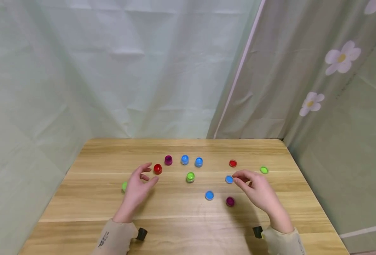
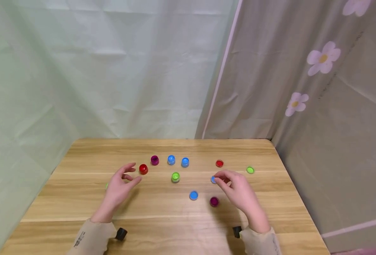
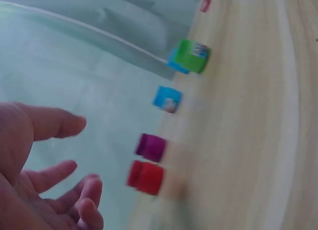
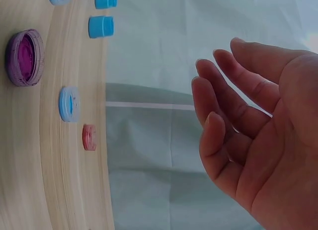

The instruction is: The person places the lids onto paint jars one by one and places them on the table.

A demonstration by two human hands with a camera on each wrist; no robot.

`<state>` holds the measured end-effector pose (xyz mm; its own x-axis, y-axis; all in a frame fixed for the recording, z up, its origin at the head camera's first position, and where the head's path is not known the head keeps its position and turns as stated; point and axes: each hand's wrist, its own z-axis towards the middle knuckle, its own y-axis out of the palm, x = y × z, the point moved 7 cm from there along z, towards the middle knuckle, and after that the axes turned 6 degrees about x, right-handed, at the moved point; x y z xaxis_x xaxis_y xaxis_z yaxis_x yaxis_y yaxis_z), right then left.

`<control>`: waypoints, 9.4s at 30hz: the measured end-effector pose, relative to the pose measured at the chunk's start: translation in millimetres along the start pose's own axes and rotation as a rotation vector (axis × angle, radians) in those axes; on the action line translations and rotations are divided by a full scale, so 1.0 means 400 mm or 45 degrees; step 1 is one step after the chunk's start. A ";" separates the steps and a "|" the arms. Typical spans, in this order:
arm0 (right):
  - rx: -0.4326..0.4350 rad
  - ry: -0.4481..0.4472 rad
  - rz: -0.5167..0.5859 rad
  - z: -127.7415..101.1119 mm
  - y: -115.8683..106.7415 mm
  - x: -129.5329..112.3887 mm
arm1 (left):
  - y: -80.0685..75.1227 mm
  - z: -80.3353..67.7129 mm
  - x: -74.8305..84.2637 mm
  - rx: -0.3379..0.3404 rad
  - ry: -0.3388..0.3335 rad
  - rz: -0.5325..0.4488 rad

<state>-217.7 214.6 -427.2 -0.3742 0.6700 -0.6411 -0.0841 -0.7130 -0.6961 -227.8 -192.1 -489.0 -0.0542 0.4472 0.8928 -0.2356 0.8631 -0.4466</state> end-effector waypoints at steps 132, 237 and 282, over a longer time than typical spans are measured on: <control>-0.022 0.097 0.683 0.060 0.129 -0.217 | 0.170 -0.093 0.166 -0.343 0.295 -1.112; 0.147 -0.631 0.172 0.014 0.090 -0.348 | 0.177 -0.123 0.197 -0.492 0.320 -1.067; 0.196 -0.626 0.122 0.011 0.093 -0.354 | 0.169 -0.122 0.201 -0.446 0.339 -1.069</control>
<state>-172.0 92.2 -360.7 -0.7732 0.4503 -0.4466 -0.1489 -0.8134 -0.5623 -200.5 -86.4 -450.1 0.2342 -0.3504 0.9068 0.2100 0.9290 0.3047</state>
